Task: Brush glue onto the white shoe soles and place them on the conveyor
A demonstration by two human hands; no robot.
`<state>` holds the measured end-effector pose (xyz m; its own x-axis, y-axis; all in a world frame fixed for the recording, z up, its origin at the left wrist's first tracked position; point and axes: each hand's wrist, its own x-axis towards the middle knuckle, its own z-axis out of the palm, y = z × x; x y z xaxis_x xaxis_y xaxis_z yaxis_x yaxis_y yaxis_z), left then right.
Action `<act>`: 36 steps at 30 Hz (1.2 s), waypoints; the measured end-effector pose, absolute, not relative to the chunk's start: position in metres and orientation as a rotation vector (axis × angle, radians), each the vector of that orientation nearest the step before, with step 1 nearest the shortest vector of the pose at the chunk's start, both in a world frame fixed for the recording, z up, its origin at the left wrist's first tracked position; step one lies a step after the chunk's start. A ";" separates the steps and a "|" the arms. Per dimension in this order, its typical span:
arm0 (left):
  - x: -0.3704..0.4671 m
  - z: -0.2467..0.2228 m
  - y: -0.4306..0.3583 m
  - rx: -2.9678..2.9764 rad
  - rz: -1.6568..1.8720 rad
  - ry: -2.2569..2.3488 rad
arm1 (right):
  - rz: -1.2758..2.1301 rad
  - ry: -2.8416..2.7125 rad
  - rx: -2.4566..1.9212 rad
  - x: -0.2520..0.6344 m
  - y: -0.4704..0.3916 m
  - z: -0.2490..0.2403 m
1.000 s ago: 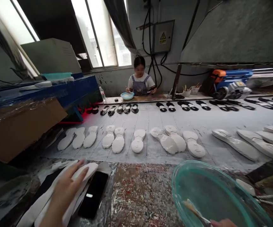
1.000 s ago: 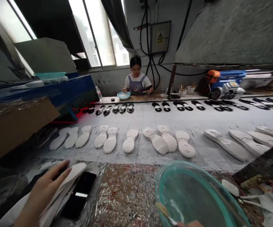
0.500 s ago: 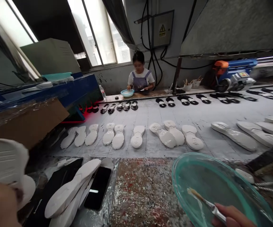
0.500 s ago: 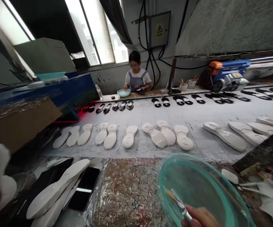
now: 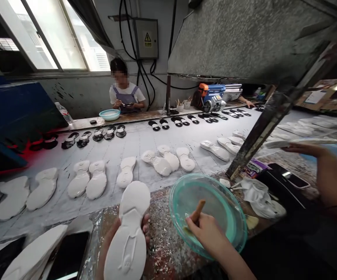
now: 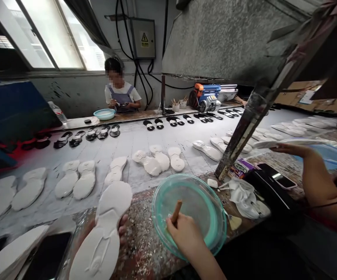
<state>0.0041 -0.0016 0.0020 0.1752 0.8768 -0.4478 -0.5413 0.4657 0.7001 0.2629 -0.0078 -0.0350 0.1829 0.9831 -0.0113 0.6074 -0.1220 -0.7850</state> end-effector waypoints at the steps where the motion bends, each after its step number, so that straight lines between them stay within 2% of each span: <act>1: 0.008 0.002 0.001 0.329 0.980 0.877 | 0.734 -1.501 -1.820 0.264 -0.009 -0.033; 5: 0.021 0.002 0.012 0.164 0.933 0.834 | 0.751 -1.432 -1.818 0.269 -0.016 -0.020; 10: 0.039 0.006 0.018 0.132 1.004 0.868 | 1.131 -1.166 -1.459 0.256 -0.029 -0.006; 12: 0.045 0.012 0.019 0.151 1.011 0.855 | 1.065 -1.209 -1.236 0.243 -0.037 0.000; 17: 0.048 0.023 0.016 0.218 1.017 0.828 | 0.624 -1.548 -0.883 0.219 -0.043 0.016; 27: 0.033 0.032 0.013 0.316 1.031 0.798 | 0.702 -1.515 -1.017 0.233 -0.020 0.022; 36: 0.035 0.047 0.018 0.079 1.219 0.797 | 0.501 -1.569 -0.905 0.222 -0.033 0.030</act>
<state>0.0352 0.0176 0.0465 0.1146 0.8567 -0.5029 -0.8043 0.3772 0.4592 0.2223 -0.0332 0.0300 -0.0013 0.7781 0.6282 0.2705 0.6050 -0.7489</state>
